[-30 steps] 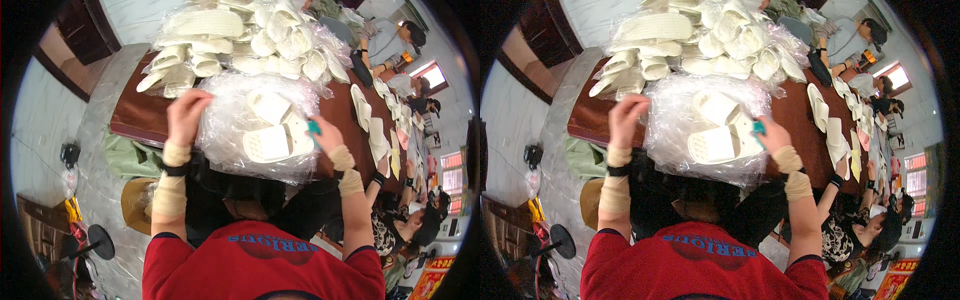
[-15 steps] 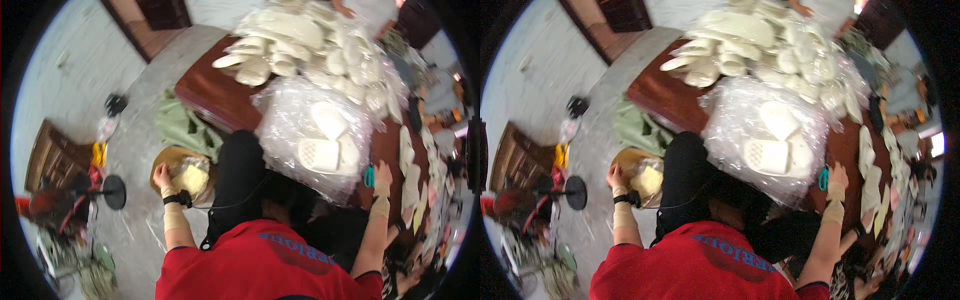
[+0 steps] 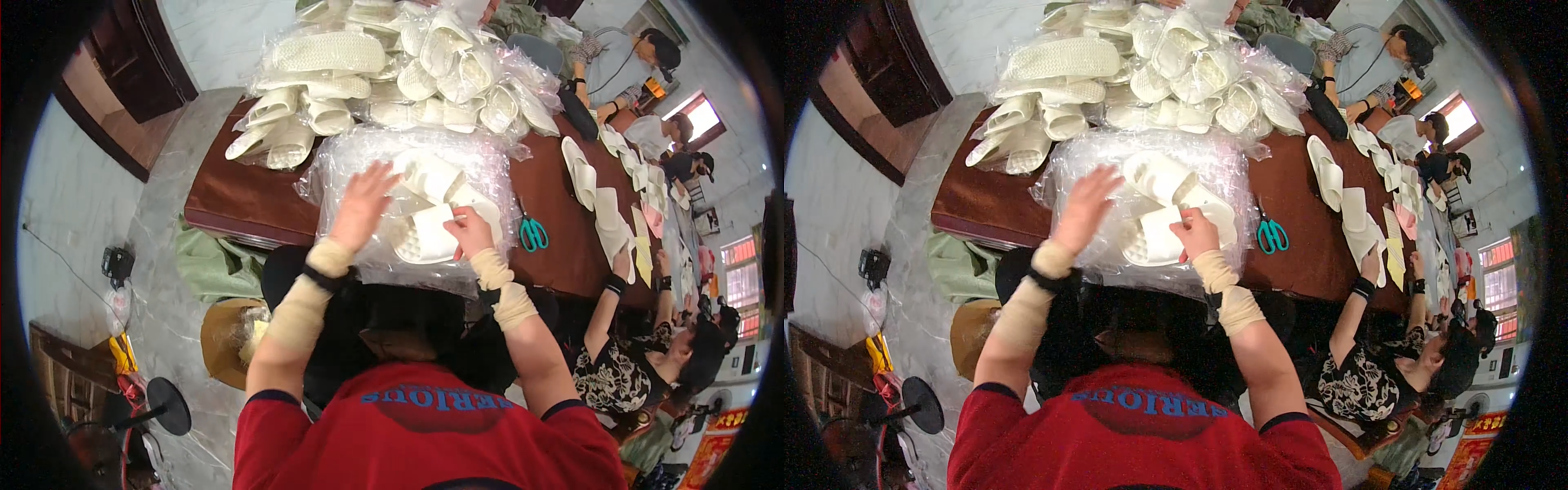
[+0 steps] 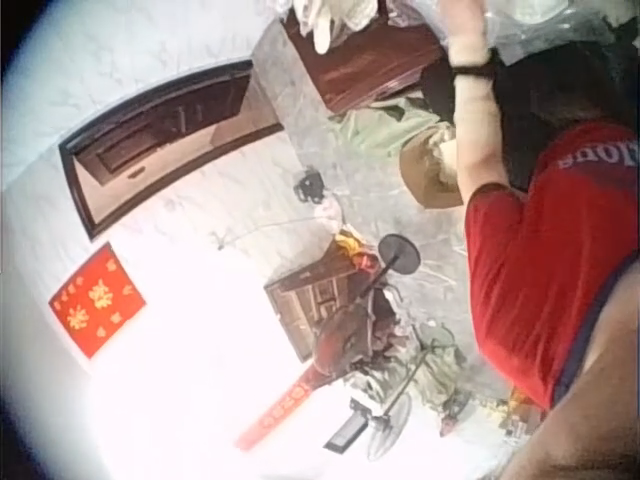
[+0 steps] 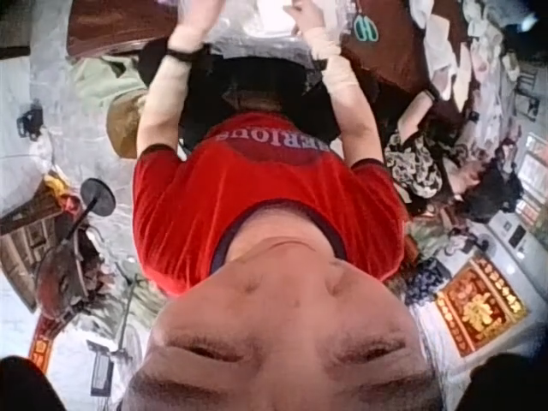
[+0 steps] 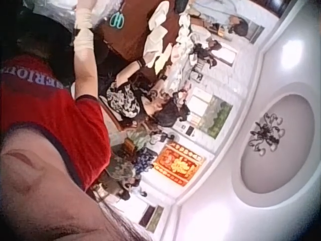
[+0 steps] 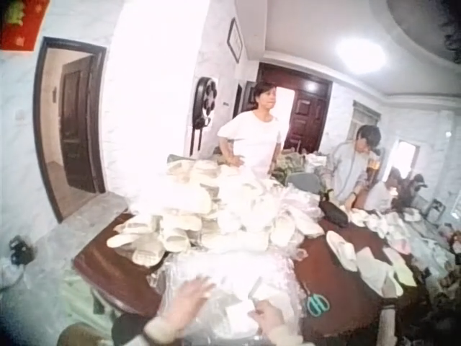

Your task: Inspecting and trimming loose threads or imperfections from white slippers in a manufacturing setting.

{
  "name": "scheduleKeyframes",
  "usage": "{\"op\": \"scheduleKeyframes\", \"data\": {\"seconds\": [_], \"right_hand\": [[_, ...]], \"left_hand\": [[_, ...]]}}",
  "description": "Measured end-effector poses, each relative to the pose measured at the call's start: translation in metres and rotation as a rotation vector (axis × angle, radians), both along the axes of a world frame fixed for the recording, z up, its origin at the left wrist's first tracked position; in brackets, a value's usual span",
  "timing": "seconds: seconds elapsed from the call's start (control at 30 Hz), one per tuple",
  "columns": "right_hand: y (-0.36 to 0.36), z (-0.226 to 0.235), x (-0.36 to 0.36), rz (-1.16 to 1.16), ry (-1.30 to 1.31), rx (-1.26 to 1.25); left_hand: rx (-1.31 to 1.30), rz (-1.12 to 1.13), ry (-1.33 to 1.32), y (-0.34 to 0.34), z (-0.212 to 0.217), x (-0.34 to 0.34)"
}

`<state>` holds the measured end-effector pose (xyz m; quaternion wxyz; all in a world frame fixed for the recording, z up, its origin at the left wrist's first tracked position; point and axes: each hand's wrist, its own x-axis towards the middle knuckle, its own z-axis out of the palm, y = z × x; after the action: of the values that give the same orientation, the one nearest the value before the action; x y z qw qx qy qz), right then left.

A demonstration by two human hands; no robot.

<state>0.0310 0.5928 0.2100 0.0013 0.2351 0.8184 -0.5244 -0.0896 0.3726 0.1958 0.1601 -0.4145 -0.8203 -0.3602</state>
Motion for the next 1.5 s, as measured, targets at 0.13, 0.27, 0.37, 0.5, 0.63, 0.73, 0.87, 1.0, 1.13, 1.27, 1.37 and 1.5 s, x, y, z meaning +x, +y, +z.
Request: {"op": "scheduleKeyframes", "data": {"seconds": [0.13,0.27,0.37,0.5,0.63,0.73,0.87,1.0,1.13,1.27,1.37,1.5], "right_hand": [[0.009,-0.018,-0.010,0.032,-0.064,-0.056],[0.022,0.020,0.006,0.270,-0.144,0.114],[0.036,0.093,0.033,0.666,-0.371,0.098],[0.065,0.161,0.040,1.168,-0.388,0.279],[0.097,0.138,0.025,1.205,-0.329,0.671],[0.113,0.093,0.005,1.202,-0.138,0.968],[0.107,0.047,-0.043,1.149,0.149,0.962],[0.087,0.033,-0.064,1.072,0.026,0.865],[0.116,0.054,-0.046,0.885,0.143,0.850],[0.198,0.092,-0.024,0.655,0.185,0.938],[0.257,0.109,-0.015,0.472,-0.044,1.270],[0.292,0.108,-0.032,0.283,-0.241,1.361]], "left_hand": [[-0.214,0.078,-0.202,0.056,-0.048,-0.025],[-0.272,0.138,-0.196,0.058,-0.089,-0.030],[-0.131,0.161,-0.117,0.059,-0.098,-0.029],[-0.116,0.163,-0.142,0.059,-0.094,-0.028],[-0.105,0.155,-0.151,0.059,-0.090,-0.027],[-0.102,0.153,-0.159,0.058,-0.090,-0.026],[-0.088,0.136,-0.213,0.058,-0.090,-0.028],[-0.097,0.147,-0.242,0.057,-0.084,-0.027],[-0.002,0.141,-0.226,0.057,-0.082,-0.025],[-0.086,0.159,-0.149,0.058,-0.084,-0.025],[-0.109,0.164,-0.142,0.059,-0.084,-0.026],[-0.121,0.174,-0.151,0.059,-0.082,-0.025]]}}
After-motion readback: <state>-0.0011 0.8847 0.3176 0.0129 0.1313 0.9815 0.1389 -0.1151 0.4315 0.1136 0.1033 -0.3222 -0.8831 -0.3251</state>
